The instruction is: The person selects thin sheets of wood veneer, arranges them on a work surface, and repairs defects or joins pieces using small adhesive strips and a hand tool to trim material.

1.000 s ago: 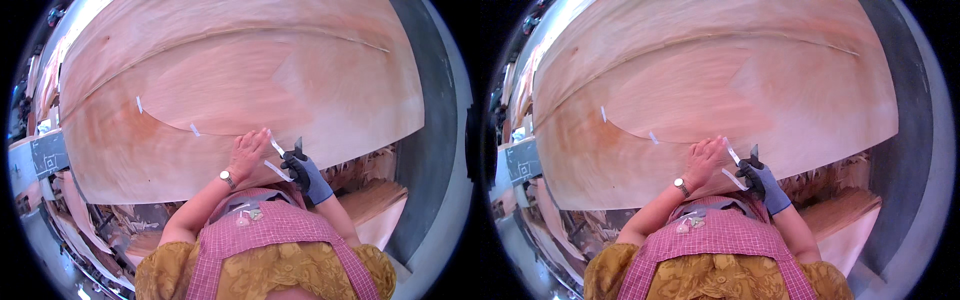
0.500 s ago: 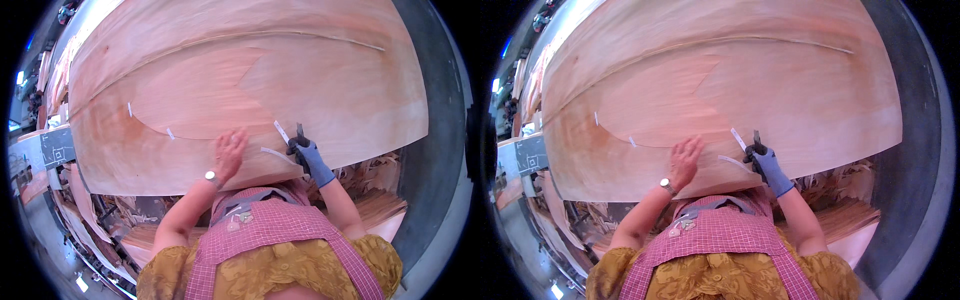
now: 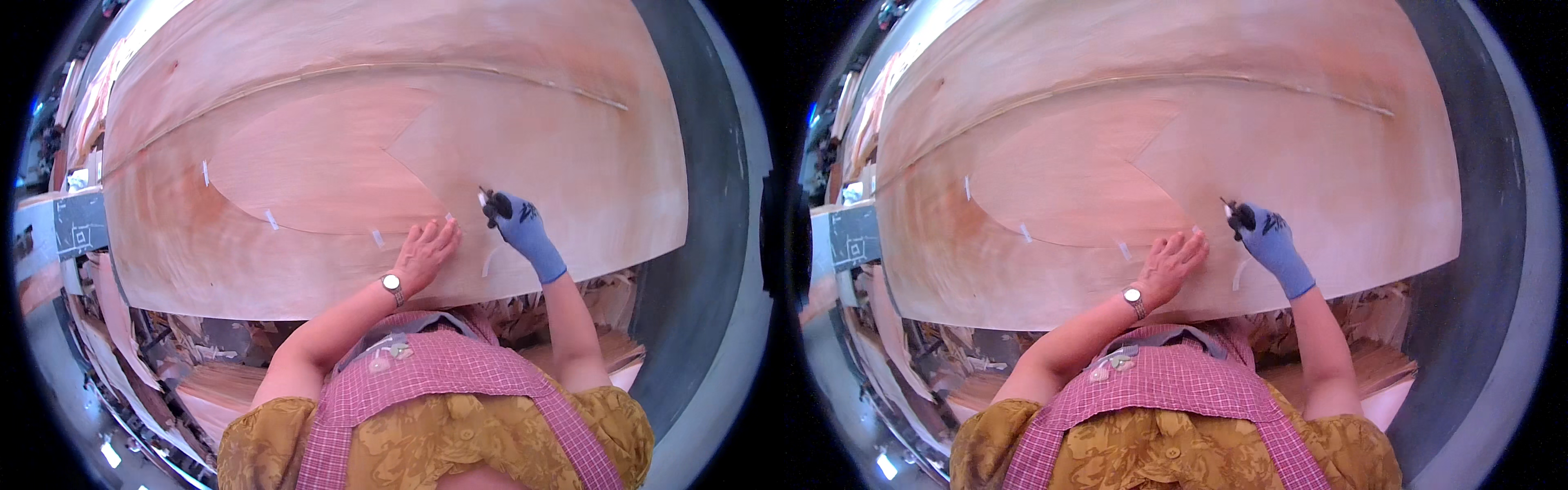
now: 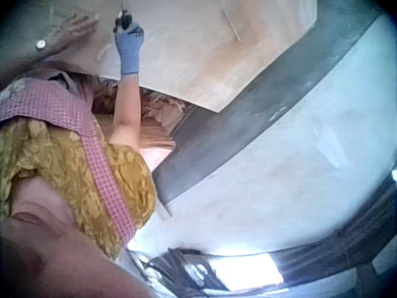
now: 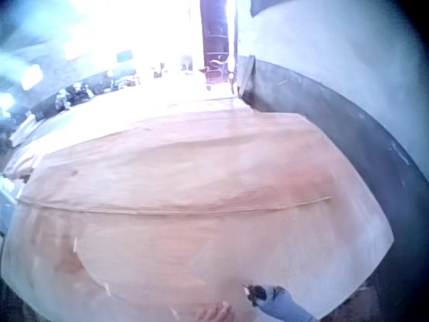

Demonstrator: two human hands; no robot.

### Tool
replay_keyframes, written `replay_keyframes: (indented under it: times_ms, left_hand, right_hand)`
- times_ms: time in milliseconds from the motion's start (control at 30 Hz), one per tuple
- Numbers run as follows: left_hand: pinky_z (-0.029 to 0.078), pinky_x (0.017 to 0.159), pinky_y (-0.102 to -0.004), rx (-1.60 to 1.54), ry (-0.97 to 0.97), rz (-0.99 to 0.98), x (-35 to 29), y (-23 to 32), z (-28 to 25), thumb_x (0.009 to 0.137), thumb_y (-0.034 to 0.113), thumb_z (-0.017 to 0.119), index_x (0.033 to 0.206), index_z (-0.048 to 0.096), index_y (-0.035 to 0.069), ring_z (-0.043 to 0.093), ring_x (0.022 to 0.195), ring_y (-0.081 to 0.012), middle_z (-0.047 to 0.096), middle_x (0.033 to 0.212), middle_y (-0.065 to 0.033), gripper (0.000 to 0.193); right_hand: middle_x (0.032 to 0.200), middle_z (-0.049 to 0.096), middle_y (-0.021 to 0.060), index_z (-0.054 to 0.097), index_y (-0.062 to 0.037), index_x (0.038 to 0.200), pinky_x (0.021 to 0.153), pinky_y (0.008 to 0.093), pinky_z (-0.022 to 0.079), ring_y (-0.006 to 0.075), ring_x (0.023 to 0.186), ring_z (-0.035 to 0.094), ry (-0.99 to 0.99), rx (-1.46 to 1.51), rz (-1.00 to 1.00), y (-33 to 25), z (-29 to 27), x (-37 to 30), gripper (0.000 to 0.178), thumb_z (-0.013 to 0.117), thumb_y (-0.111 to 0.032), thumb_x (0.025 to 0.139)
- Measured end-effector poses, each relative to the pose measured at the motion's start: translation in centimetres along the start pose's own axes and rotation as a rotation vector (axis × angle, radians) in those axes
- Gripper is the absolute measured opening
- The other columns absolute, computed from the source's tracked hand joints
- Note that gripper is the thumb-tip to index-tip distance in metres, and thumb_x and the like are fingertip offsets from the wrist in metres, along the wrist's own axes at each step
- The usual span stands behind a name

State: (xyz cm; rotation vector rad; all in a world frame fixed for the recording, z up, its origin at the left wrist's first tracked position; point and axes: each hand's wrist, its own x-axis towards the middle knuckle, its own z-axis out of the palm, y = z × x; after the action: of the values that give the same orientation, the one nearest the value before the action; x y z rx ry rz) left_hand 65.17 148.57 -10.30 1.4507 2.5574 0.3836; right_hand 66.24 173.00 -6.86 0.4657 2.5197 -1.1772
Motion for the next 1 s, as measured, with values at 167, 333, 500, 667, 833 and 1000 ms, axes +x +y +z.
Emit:
replay_keyframes:
  times_ms: [167, 333, 500, 667, 833, 1000]
  left_hand:
    - [0.042, 0.095, -0.0452, -0.568, 0.383, -0.440, 0.8, -7.1, 0.4, 0.077, -0.005, 0.053, 0.138, 0.048, 0.005, 0.053, 0.114, -0.0332, 0.054, 0.134, -0.0169, 0.062]
    - [0.038, 0.102, -0.0431, -0.182, 0.496, -0.425, 3.9, -12.5, -3.7, 0.082, 0.000, 0.054, 0.142, 0.044, 0.004, 0.050, 0.123, -0.0304, 0.054, 0.136, -0.0140, 0.061]
    - [0.035, 0.098, -0.0471, 0.044, 0.351, -0.399, 3.9, -12.5, -1.5, 0.081, 0.027, 0.069, 0.144, 0.046, 0.016, 0.050, 0.124, -0.0269, 0.051, 0.140, -0.0122, 0.068]
    - [0.034, 0.098, -0.0500, 0.099, 0.313, -0.373, 4.1, -12.7, -0.6, 0.080, 0.040, 0.071, 0.143, 0.047, 0.021, 0.047, 0.125, -0.0320, 0.046, 0.144, -0.0124, 0.071]
    - [0.034, 0.097, -0.0504, 0.109, 0.289, -0.369, 4.9, -13.0, -1.2, 0.083, 0.040, 0.068, 0.142, 0.048, 0.020, 0.046, 0.123, -0.0331, 0.047, 0.141, -0.0127, 0.065]
    - [0.034, 0.099, -0.0483, -0.168, 0.053, -0.441, 8.5, -13.4, -6.8, 0.084, 0.034, 0.066, 0.144, 0.043, 0.013, 0.046, 0.125, -0.0293, 0.047, 0.143, -0.0117, 0.067]
  right_hand:
    - [0.073, 0.065, 0.0003, 0.065, -0.0074, 0.108, 0.048, 0.0230, 0.039, 0.0070, 0.056, 0.053, -0.309, 0.399, -0.040, -8.0, 2.0, 9.8, 0.025, 0.065, -0.026, 0.093]
    - [0.087, 0.071, 0.0171, 0.058, 0.0003, 0.106, 0.063, 0.0372, 0.051, 0.0253, 0.074, 0.067, -0.167, 0.039, -0.087, -9.9, 7.3, 16.6, 0.041, 0.065, -0.036, 0.089]
    - [0.105, 0.068, 0.0250, 0.060, -0.0023, 0.107, 0.084, 0.0447, 0.052, 0.0347, 0.095, 0.068, -0.022, -0.636, -0.071, -11.1, 6.8, 15.6, 0.051, 0.058, -0.050, 0.088]
    - [0.086, 0.070, 0.0193, 0.067, -0.0050, 0.090, 0.075, 0.0430, 0.053, 0.0345, 0.081, 0.068, -0.105, 0.024, 0.087, -8.7, 6.5, 12.8, 0.039, 0.061, -0.044, 0.088]
    - [0.064, 0.064, 0.0029, 0.066, -0.0050, 0.084, 0.051, 0.0285, 0.045, 0.0105, 0.055, 0.059, 0.082, 0.009, 0.031, -6.2, 6.4, 11.6, 0.028, 0.069, -0.032, 0.090]
    - [0.081, 0.070, 0.0148, 0.063, -0.0035, 0.102, 0.069, 0.0393, 0.052, 0.0307, 0.070, 0.068, 0.162, 0.298, -0.010, -6.6, 0.5, 19.3, 0.044, 0.068, -0.044, 0.086]
